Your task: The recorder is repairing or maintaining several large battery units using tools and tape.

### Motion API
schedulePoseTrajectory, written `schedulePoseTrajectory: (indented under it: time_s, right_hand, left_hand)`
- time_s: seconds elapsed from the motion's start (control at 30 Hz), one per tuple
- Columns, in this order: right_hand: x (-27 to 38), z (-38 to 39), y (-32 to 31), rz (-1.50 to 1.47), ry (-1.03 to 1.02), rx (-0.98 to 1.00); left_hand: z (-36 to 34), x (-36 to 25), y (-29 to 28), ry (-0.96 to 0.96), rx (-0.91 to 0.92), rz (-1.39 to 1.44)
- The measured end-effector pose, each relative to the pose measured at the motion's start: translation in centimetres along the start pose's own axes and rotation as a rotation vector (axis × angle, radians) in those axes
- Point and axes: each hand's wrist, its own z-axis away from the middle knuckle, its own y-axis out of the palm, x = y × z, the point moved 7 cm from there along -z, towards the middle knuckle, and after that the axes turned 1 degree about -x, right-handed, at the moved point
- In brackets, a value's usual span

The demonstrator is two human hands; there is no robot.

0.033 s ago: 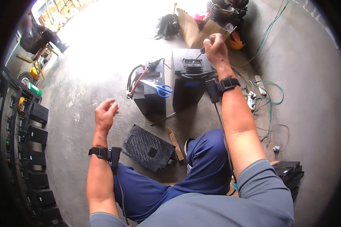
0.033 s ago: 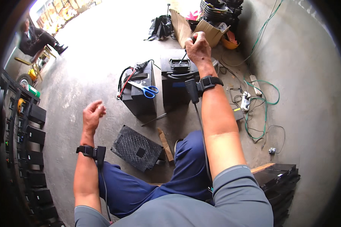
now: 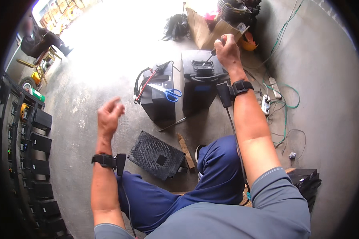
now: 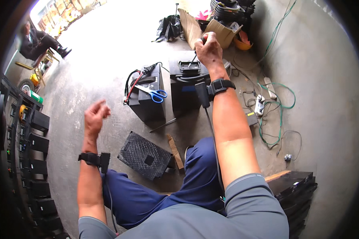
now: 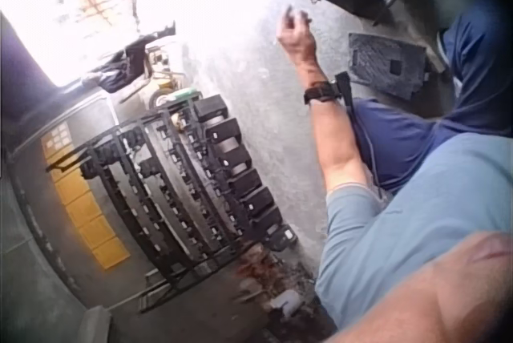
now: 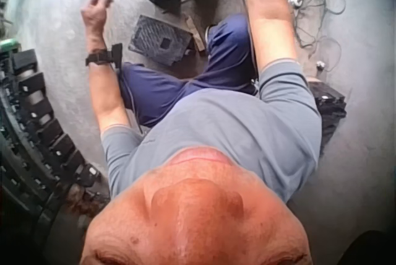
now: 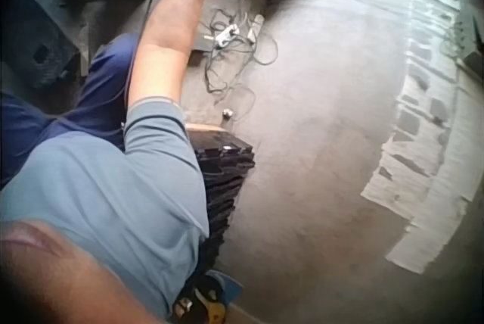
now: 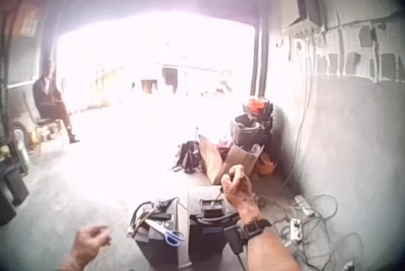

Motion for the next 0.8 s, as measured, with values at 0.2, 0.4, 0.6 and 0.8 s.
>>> schedulePoseTrajectory:
  time_s: [0.2,0.4,0.6,0.8]
  right_hand:
    - [-0.8,-0.1,-1.5,0.006,0.033,-0.011]
    - [-1.0,0.0,-1.9,-0.076,0.046,-0.030]
    - [-2.9,-0.4,-2.7,-0.129,0.081,-0.028]
    - [-4.3,-0.8,-1.9,-0.239,0.125,0.007]
  left_hand:
    - [-2.9,-24.0,0.0,0.328,0.061,-0.103]
    - [-7.4,-25.6,3.3,0.284,0.114,-0.161]
    - [-9.9,-14.1,17.0,0.105,0.258,-0.204]
    - [-10.9,-6.5,26.1,0.178,0.185,-0.251]
